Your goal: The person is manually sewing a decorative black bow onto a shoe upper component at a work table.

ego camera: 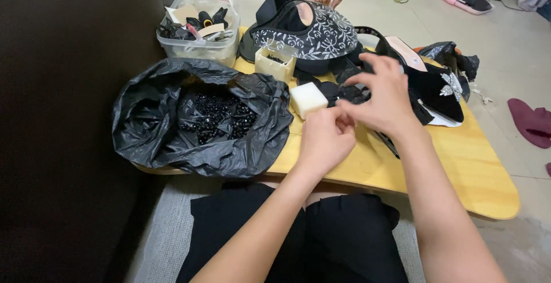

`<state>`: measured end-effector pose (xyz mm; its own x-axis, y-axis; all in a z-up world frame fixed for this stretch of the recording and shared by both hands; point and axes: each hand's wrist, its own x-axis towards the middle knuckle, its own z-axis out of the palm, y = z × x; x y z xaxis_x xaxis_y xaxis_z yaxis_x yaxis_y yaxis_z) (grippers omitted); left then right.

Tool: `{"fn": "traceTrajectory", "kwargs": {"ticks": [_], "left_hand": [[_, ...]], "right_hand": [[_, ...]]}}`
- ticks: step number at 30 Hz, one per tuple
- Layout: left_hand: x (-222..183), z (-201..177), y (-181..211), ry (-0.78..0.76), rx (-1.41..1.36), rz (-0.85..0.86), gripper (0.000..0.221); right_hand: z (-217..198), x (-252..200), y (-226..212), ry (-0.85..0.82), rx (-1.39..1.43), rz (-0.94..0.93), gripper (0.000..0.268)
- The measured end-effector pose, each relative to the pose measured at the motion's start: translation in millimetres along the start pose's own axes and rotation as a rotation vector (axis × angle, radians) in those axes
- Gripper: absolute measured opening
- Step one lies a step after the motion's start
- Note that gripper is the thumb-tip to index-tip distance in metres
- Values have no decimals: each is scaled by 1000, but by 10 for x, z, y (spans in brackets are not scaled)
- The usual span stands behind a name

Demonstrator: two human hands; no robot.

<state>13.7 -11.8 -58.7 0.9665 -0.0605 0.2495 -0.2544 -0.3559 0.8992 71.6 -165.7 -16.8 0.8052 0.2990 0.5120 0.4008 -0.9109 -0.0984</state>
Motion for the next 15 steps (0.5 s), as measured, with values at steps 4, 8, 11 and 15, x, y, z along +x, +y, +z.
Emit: {"fn": "traceTrajectory", "kwargs": {"ticks": [4,8,11,15], "left_hand": [[-2,7,-9,-18,18,-22,10],[-6,-27,43,-23,0,-32,12],[-12,-20,46,-24,-8,-42,13],[-6,-21,32,-27,-18,-44,13]], "right_hand": [[-70,11,-56,-126,54,110,49],[-17,76,-29,-294,25,162,53],[173,86,139,-260,-18,130,30],[262,75,186,-80,-6,98,9]]}}
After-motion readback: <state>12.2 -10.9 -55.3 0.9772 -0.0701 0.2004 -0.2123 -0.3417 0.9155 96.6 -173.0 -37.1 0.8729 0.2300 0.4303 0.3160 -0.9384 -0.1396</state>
